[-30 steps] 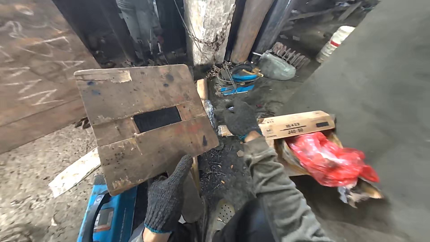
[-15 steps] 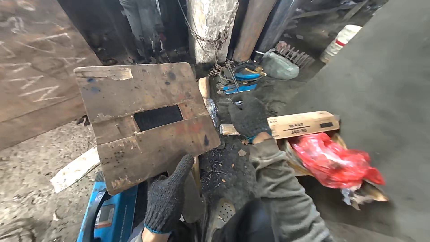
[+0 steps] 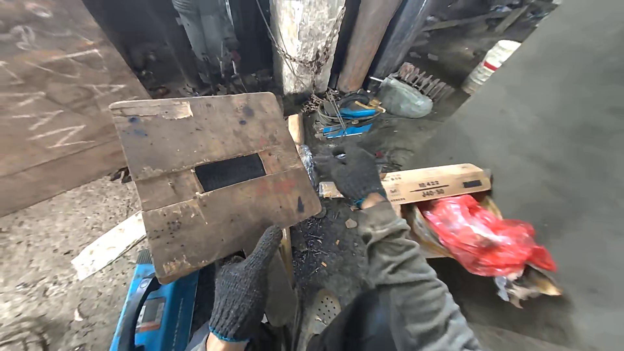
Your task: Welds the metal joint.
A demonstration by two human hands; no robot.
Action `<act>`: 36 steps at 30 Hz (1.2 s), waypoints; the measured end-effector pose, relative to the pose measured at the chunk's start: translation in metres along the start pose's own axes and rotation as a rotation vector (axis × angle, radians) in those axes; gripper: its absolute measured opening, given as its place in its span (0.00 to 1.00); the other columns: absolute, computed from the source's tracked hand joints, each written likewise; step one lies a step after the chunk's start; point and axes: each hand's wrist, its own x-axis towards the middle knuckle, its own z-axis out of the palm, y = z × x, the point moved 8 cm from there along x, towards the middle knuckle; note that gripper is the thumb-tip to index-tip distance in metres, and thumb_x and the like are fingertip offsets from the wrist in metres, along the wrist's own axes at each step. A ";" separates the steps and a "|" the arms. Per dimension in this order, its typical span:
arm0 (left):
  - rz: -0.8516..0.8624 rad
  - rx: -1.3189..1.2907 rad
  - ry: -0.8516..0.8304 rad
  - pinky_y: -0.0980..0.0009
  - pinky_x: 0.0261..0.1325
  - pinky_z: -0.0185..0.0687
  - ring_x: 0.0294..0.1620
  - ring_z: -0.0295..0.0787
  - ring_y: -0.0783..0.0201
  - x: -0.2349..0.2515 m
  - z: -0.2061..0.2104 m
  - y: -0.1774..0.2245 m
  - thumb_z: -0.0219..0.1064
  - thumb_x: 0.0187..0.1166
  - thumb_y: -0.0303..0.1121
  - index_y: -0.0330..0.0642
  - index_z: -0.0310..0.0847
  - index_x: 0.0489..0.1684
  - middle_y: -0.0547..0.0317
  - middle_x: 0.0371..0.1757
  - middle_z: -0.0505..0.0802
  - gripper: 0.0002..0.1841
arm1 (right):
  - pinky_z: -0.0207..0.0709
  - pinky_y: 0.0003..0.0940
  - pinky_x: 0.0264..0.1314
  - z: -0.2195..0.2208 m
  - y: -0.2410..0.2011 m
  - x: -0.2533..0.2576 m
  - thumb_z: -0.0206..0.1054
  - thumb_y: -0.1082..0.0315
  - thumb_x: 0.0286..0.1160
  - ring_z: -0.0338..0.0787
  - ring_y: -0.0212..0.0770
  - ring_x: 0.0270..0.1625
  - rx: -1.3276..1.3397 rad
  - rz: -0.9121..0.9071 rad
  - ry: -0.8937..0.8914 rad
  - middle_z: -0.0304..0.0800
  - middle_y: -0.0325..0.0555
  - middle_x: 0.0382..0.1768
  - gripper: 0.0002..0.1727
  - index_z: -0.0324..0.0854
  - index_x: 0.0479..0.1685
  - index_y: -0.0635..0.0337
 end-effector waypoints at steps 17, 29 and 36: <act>0.023 -0.039 -0.001 0.66 0.49 0.95 0.44 0.96 0.66 0.000 0.003 -0.001 0.84 0.64 0.40 0.38 0.87 0.53 0.59 0.42 0.97 0.22 | 0.84 0.64 0.54 0.011 0.016 -0.009 0.65 0.50 0.84 0.93 0.59 0.51 0.037 0.157 -0.154 0.92 0.58 0.53 0.22 0.82 0.67 0.53; 0.018 -0.035 -0.024 0.65 0.51 0.95 0.46 0.96 0.65 0.002 0.004 -0.002 0.82 0.66 0.41 0.38 0.86 0.56 0.58 0.44 0.97 0.23 | 0.82 0.58 0.57 0.006 0.038 -0.031 0.63 0.55 0.86 0.91 0.57 0.50 0.007 0.288 -0.249 0.92 0.61 0.51 0.20 0.85 0.64 0.60; 0.008 -0.012 0.008 0.67 0.49 0.94 0.44 0.95 0.67 0.001 0.002 -0.004 0.83 0.65 0.40 0.37 0.85 0.55 0.60 0.42 0.97 0.23 | 0.78 0.60 0.68 0.049 0.060 -0.025 0.59 0.54 0.90 0.89 0.61 0.62 0.031 0.380 -0.368 0.89 0.64 0.62 0.23 0.81 0.69 0.64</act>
